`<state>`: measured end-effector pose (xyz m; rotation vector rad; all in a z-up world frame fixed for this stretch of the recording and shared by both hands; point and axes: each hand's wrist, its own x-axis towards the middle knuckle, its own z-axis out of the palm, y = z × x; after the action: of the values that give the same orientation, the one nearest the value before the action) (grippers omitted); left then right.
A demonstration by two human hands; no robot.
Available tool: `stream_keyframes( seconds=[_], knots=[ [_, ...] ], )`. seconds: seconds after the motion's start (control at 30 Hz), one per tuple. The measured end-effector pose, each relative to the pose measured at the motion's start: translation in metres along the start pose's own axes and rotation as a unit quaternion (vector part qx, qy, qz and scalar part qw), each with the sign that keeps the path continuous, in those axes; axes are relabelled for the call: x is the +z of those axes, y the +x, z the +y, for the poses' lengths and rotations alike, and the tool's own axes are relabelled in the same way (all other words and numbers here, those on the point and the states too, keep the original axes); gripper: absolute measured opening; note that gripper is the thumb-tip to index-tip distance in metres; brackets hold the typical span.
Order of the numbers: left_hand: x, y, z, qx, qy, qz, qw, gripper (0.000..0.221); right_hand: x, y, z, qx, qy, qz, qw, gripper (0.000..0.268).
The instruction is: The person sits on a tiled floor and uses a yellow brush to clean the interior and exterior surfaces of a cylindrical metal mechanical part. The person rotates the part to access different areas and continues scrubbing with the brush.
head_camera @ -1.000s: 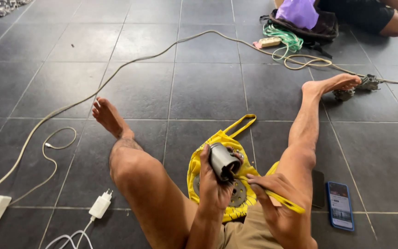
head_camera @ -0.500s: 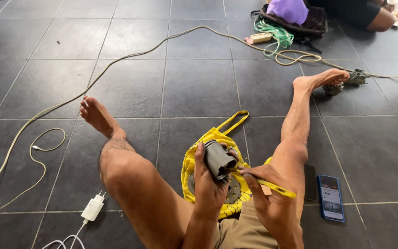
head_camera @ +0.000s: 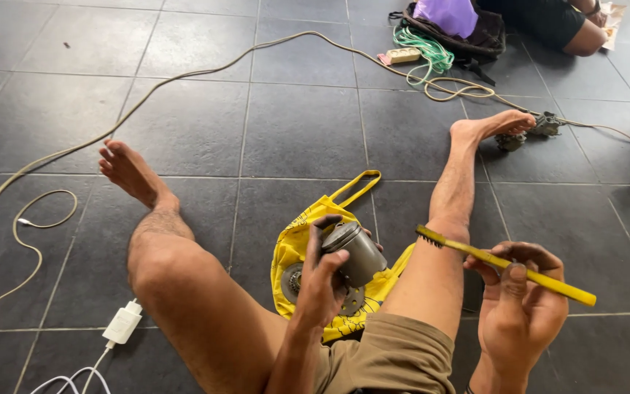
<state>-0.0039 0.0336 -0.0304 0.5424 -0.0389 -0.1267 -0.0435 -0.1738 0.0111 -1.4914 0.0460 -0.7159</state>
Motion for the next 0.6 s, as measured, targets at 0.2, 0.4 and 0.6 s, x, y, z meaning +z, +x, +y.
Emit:
stream_keyframes(
  seconds=[0.2,0.4,0.6],
  knots=[
    [0.010,-0.002,0.010,0.087,0.170,-0.011,0.982,0.057,0.001,0.017,0.003,-0.008,0.045,0.041,0.998,0.030],
    [0.013,0.001,0.011,0.090,0.251,-0.015,0.964,0.071,0.018,0.022,0.006,-0.014,0.177,-0.002,0.984,0.014],
    [0.012,0.003,0.001,0.061,0.271,0.018,0.960,0.050,0.038,0.030,0.009,0.011,0.220,-0.034,0.975,0.014]
  ],
)
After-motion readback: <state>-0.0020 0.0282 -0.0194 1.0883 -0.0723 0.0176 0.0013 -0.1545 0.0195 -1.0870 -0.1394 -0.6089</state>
